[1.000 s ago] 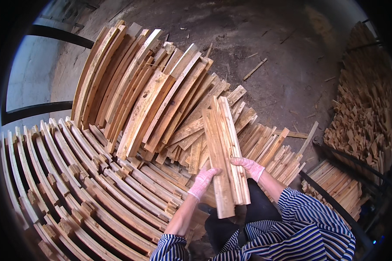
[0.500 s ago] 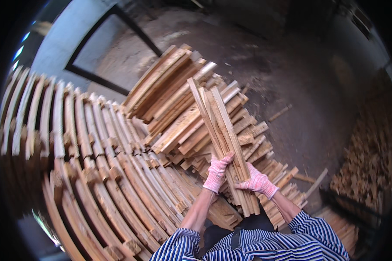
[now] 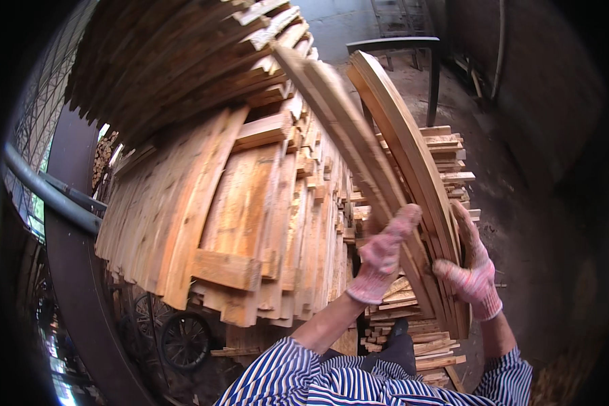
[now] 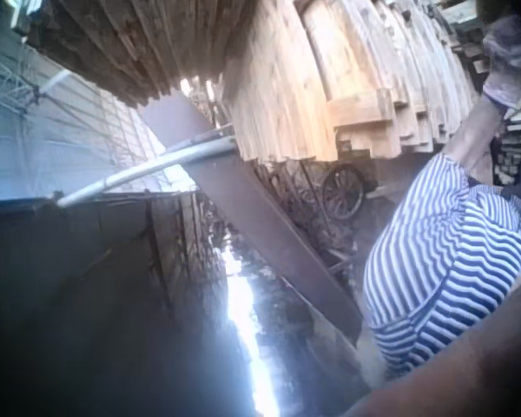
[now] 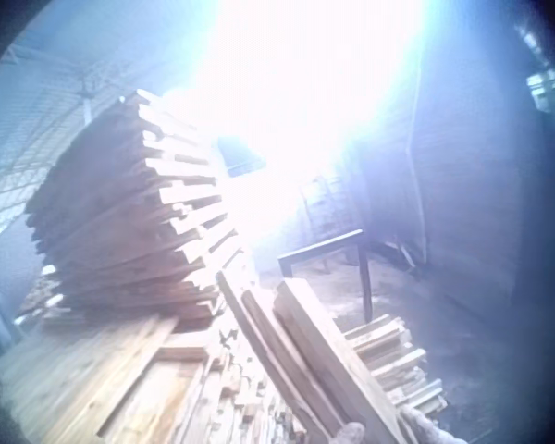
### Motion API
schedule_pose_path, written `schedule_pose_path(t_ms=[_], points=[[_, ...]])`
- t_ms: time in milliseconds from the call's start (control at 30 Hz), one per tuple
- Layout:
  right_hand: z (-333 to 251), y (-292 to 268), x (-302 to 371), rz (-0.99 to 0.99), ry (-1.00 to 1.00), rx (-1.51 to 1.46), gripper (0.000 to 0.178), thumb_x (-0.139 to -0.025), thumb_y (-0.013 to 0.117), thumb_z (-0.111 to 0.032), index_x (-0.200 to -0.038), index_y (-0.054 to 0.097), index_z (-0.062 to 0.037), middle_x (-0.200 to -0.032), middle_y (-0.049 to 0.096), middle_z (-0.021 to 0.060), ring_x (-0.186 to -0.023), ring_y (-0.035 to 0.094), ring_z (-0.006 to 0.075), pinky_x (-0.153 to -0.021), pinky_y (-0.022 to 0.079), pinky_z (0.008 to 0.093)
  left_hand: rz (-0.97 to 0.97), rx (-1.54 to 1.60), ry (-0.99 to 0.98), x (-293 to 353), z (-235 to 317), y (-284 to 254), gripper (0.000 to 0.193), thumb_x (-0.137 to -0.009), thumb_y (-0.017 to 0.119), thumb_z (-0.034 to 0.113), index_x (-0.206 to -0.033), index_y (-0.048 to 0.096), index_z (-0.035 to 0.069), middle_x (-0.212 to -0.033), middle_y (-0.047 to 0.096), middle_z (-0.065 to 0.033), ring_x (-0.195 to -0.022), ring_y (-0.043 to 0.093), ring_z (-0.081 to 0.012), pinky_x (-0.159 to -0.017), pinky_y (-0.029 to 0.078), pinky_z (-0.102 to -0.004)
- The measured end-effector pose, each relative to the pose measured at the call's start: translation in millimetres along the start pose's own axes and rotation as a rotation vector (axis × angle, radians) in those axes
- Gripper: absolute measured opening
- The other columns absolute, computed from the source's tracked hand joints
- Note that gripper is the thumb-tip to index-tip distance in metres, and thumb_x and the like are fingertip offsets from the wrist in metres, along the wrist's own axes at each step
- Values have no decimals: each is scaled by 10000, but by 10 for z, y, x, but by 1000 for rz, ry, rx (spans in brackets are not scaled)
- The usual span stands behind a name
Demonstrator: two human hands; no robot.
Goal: The person repeatedly picks up small wooden planks from a pile on the floor and stacks them onto a larger, organized stack. The person wears pink gloves and handles the wood by hand, moving pieces from a disorganized pile to a neat arrangement.
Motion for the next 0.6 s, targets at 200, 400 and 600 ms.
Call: schedule_pose_path(t_ms=[200,400,600], points=[[-665,857,-670,-99,27,433,889,-797,744,-425,-1566,345,-224,-1479,504,187,-1308,536,278,-1099,431,357,572,183,-256,-198,2554,129,770,-874,712,429,-1446,358,55,-1269,538,-196,-1180,577,-332,-919,601,-452],[-1494,2254,-1101,-197,277,924,880,-745,668,-497,-1547,377,-283,-1132,695,176,-907,705,265,-781,566,366,731,19,-43,26,4137,-492,784,-860,690,616,-1351,421,67,-1130,547,-107,-940,585,-230,-845,534,-355],[-1447,3497,-1667,-172,225,1137,704,-733,632,-324,-1382,489,-92,-990,704,192,-847,711,288,-730,579,391,649,144,-100,331,4881,-1480,703,-924,609,605,-1300,475,26,-1077,588,-119,-914,608,-257,-798,539,-371]])
Point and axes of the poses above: each hand's wrist, its own x-axis away from the middle knuckle, its own y-axis out of the palm, z = x × y, the point moved 3 cm from there along -x, towards the middle knuckle
